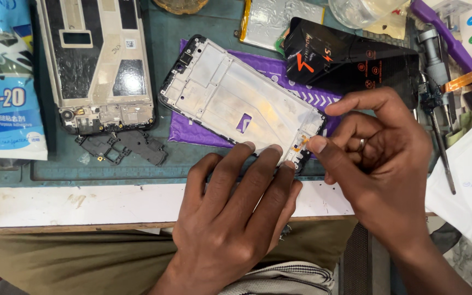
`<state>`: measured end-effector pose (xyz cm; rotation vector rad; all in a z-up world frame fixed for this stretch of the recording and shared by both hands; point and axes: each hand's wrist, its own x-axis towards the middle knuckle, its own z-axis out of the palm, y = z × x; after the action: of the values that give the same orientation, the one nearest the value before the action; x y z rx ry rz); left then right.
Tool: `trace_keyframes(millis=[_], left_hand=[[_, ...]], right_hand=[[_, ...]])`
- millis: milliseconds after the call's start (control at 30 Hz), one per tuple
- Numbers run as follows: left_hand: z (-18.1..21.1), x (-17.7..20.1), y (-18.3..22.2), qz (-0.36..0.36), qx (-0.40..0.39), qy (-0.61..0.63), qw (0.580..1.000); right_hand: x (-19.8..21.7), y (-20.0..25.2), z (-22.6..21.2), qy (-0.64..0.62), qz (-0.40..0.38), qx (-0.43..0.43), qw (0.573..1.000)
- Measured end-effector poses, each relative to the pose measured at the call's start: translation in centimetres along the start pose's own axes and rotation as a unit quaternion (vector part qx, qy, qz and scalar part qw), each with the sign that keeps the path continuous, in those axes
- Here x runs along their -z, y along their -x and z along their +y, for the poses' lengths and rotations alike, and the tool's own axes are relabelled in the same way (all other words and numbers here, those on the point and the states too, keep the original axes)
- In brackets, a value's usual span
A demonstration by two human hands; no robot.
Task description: The person applies adhesive from a tube to the frame of a mobile phone and presses a ribbon cable into place.
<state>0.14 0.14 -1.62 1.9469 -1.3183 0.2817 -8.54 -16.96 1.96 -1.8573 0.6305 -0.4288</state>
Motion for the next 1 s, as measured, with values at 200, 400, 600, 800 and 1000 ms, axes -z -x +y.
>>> trace_keyframes(millis=[200, 400, 600, 800, 1000], left_hand=[[-0.04, -0.09, 0.11, 0.004, 0.0, -0.003, 1.0], [0.02, -0.28, 0.17, 0.013, 0.002, 0.0, 1.0], [-0.05, -0.24, 0.24, 0.015, 0.001, -0.003, 1.0], [0.02, -0.25, -0.1, 0.03, 0.004, -0.005, 1.0], [0.26, -0.25, -0.34, 0.048, 0.015, -0.02, 0.999]], right_hand=[[0.22, 0.06, 0.36, -0.014, 0.0, 0.01, 1.0], [0.11, 0.02, 0.1, -0.012, 0.01, 0.003, 1.0], [0.07, -0.33, -0.36, -0.041, 0.057, 0.0, 0.998], [0.21, 0.04, 0.19, -0.061, 0.047, 0.015, 0.997], [0.05, 0.41, 0.5, -0.134, 0.082, 0.022, 0.987]])
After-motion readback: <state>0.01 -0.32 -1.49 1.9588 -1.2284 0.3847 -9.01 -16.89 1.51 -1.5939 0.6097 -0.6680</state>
